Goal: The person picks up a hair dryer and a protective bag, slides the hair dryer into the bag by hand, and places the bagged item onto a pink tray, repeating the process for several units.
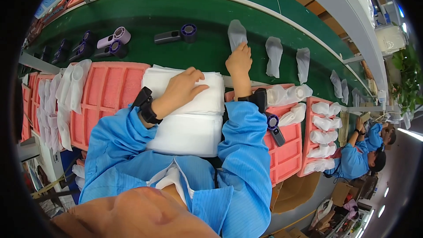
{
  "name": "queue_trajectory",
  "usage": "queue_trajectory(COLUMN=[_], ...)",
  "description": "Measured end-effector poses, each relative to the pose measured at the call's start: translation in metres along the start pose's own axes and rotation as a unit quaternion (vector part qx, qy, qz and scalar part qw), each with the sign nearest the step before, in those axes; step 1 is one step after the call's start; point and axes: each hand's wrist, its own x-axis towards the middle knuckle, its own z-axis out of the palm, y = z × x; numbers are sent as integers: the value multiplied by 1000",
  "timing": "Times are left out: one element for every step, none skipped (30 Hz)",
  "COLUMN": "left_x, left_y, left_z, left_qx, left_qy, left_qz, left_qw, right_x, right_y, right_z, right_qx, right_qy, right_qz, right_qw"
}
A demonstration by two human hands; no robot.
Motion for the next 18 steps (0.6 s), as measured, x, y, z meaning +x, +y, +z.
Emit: queue_trajectory(left_x=[-3, -4, -3, -3, -3, -3, -4, -3, -2, -1, -2, -3, -3, -4, -4, -4, -5, -5], left_y=[-1, -2, 0, 3, 5, 6, 6, 5, 4, 2, 0, -1, -1, -1, -1, -3, -5, -8], left_z=[4, 6, 7, 9, 10, 12, 14, 16, 17, 20, 21, 22, 22, 21, 21, 18, 16, 11], left_qx=[32, 33, 70, 107, 143, 141, 142, 145, 147, 146, 146, 145, 144, 143, 115, 88, 61, 59], left_qy=[-5, -2, 1, 0, 0, -4, -5, -4, -3, -4, 3, 10, 16, 15, 20, 27, 36, 38], left_qz=[-2, -11, 4, 24, 43, 45, 44, 43, 43, 46, 48, 51, 54, 57, 50, 43, 30, 27], left_qw=[999, 999, 998, 994, 989, 989, 989, 989, 988, 988, 988, 988, 988, 988, 992, 995, 997, 997], right_x=[3, 7, 7, 11, 20, 30, 40, 47, 51, 54, 55, 58, 58, 59, 57, 49, 42, 35], right_y=[-13, -28, -37, -42, -51, -60, -69, -81, -90, -93, -95, -96, -99, -100, -97, -95, -96, -93], right_z=[-7, -13, -14, -8, 0, 12, 23, 33, 41, 46, 43, 39, 31, 23, 15, 0, -14, -30], right_qx=[29, 59, 87, 116, 146, 224, 300, 300, 385, 465, 466, 442, 416, 390, 391, 434, 475, 474], right_qy=[21, 40, 63, 62, 60, 3, -54, -53, -95, -135, -135, -171, -205, -239, -236, -199, -167, -119], right_qz=[-38, -76, -108, -139, -170, -157, -144, -143, -135, -125, -126, -107, -87, -65, -62, -47, -36, -66], right_qw=[999, 995, 988, 982, 973, 962, 941, 942, 908, 866, 865, 874, 881, 887, 888, 877, 863, 870])
